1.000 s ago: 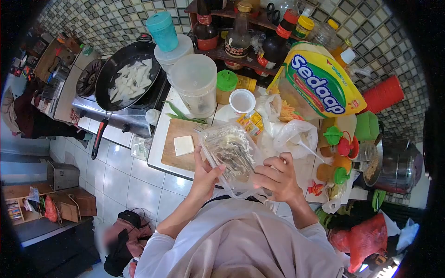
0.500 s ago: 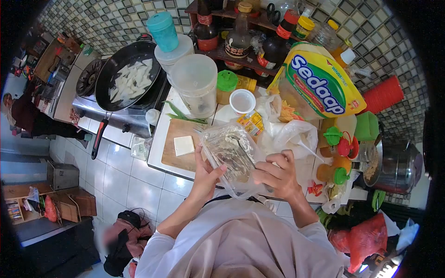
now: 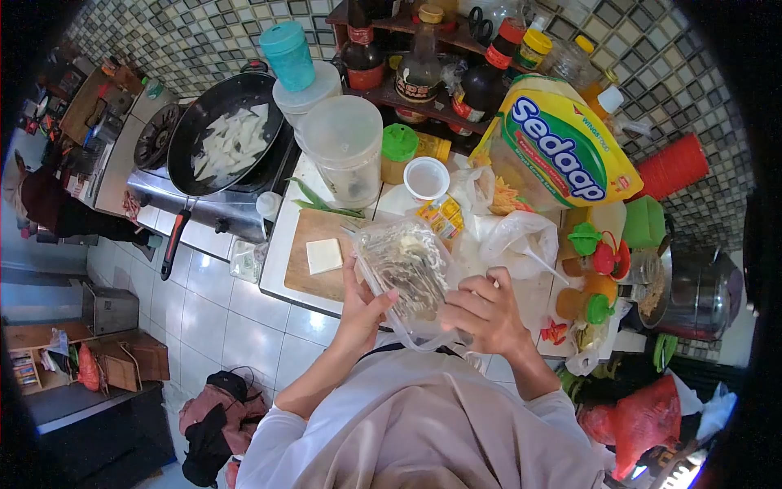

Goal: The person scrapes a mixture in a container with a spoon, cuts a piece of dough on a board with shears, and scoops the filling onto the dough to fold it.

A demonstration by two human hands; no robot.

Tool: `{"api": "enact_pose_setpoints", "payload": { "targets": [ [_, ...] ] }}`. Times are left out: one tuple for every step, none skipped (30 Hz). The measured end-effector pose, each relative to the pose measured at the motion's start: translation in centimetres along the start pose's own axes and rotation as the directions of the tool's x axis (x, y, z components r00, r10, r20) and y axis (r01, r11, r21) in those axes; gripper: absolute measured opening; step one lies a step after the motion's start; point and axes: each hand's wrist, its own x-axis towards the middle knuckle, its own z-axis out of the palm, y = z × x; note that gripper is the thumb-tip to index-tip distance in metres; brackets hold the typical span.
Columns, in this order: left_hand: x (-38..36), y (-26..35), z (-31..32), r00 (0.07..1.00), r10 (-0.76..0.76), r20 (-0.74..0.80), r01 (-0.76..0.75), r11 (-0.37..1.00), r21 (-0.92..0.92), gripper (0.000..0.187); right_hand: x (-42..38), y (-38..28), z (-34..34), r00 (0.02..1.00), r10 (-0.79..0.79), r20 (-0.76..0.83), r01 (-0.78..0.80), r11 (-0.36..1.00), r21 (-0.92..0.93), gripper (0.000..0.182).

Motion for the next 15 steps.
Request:
{"api": "enact_pose_setpoints", "payload": {
  "targets": [
    [-0.1,0.1,0.2,1.0,0.001,0.008,-0.001,1.0,0.006,0.09,0.1,0.0,0.2,1.0,0.0,0.001,0.0,1.0,-0.001,0.022],
    [-0.2,0.1,0.3,1.0,0.001,0.017,-0.001,1.0,0.012,0.089,0.2,0.0,0.5,1.0,0.0,-0.03,0.0,1.0,-0.001,0.022],
    [-0.1,0.0,0.3,1.0,-0.001,0.02,0.001,1.0,0.012,0.089,0.2,0.1,0.6,0.998,0.001,-0.061,-0.001,1.0,-0.001,0.022],
    [0.0,-0.2,0.2,1.0,0.018,0.025,-0.018,1.0,0.015,0.089,0.3,0.2,0.6,0.998,0.004,-0.062,-0.004,1.0,-0.003,0.022],
    [0.0,-0.3,0.1,0.999,0.039,0.03,-0.04,0.999,0.018,0.088,0.4,0.4,0.6,0.999,0.004,-0.05,-0.004,1.0,-0.012,0.023],
    [0.0,-0.2,0.1,0.999,0.042,0.029,-0.043,0.999,0.017,0.088,0.6,0.5,0.7,0.999,-0.001,-0.038,0.0,1.0,-0.02,0.023],
    [-0.1,0.1,0.3,0.999,0.023,0.022,-0.023,1.0,0.001,0.089,0.7,0.4,0.6,0.999,-0.006,-0.037,0.006,1.0,-0.019,0.023],
    [-0.2,0.2,0.3,1.0,0.002,0.017,-0.002,1.0,-0.015,0.089,0.9,0.0,0.3,0.999,-0.017,-0.043,0.018,1.0,0.02,0.02],
    [-0.3,0.1,0.3,1.0,0.003,0.017,-0.002,1.0,-0.017,0.089,0.9,-0.2,0.1,0.999,-0.024,-0.048,0.027,0.998,0.056,0.018],
    [-0.3,0.0,0.4,1.0,0.007,0.008,-0.007,1.0,-0.001,0.09,1.0,0.1,0.3,0.999,-0.024,-0.047,0.027,0.998,0.053,0.018],
    [-0.3,0.0,0.4,1.0,0.011,-0.001,-0.011,1.0,0.017,0.092,1.1,0.5,0.6,0.999,-0.003,-0.039,0.004,0.999,0.033,0.018],
    [-0.3,0.0,0.4,1.0,0.01,0.0,-0.01,1.0,0.017,0.092,1.1,0.7,0.8,0.999,0.019,-0.032,-0.019,1.0,0.014,0.019],
    [-0.4,0.2,0.4,1.0,-0.011,0.01,0.011,1.0,0.0,0.093,1.1,0.5,0.7,0.999,0.018,-0.032,-0.018,1.0,0.014,0.019],
    [-0.3,0.3,0.4,0.999,-0.028,0.019,0.028,0.999,-0.019,0.094,1.1,0.2,0.5,0.999,0.016,-0.034,-0.015,1.0,0.024,0.02],
    [-0.4,0.3,0.4,1.0,-0.025,0.015,0.025,0.999,-0.021,0.094,1.2,0.0,0.4,0.999,0.014,-0.035,-0.012,0.999,0.035,0.021]
  ]
}}
